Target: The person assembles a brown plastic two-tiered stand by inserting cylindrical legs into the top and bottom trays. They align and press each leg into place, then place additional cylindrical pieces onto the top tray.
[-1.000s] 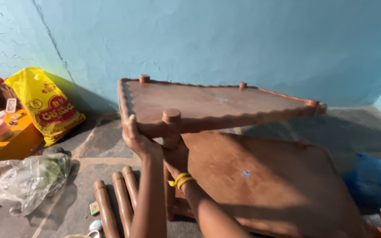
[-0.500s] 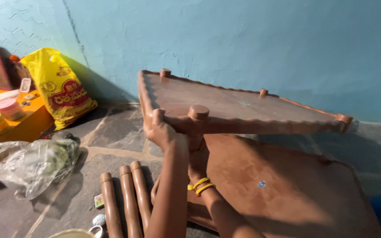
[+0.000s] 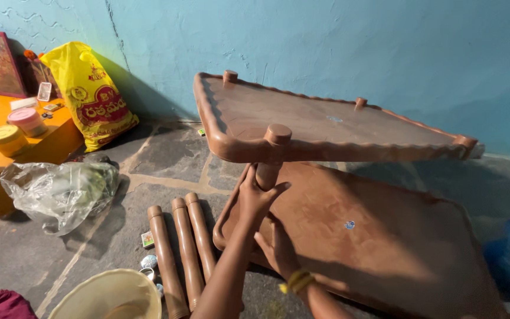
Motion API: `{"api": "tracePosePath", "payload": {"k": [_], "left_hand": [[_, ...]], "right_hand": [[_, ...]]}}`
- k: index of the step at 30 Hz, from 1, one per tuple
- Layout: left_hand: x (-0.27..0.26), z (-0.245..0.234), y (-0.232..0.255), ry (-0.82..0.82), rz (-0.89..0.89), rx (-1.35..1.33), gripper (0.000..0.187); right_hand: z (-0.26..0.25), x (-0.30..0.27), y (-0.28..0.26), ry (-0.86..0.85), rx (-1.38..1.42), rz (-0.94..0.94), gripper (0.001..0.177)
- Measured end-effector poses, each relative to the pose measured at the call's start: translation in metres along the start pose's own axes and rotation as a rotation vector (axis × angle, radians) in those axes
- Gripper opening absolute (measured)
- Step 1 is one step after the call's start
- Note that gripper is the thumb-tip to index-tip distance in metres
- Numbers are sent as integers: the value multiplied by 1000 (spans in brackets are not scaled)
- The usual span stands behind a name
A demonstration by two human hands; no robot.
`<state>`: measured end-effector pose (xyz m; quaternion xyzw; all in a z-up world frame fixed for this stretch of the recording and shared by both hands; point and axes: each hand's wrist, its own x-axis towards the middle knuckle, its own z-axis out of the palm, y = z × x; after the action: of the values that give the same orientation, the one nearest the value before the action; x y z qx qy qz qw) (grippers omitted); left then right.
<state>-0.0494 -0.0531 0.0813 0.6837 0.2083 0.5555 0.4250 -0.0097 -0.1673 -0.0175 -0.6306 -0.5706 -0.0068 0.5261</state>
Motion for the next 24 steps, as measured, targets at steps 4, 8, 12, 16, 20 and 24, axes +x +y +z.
{"api": "tracePosePath", "payload": {"k": [4,8,12,16,20,24], "left_hand": [[-7,12,0,94,-209,100,42],[-6,15,-1,150,-137,82,32],[-6,13,1,155,-145,149,32],[-8,13,3,133,-186,98,31],[-5,13,2,145,-136,93,33],[-5,13,0,114,-205,73,32]], "right_hand": [[-47,6,-26,421,-464,-80,64],[-92,90,-44,424,-678,-389,72],[-120,161,-51,182,-799,-464,70],[-156,200,-42,-117,-767,-584,58],[-176,225,-48,-497,-623,-550,55],[-181,233,-67,-674,-792,-400,59]]}}
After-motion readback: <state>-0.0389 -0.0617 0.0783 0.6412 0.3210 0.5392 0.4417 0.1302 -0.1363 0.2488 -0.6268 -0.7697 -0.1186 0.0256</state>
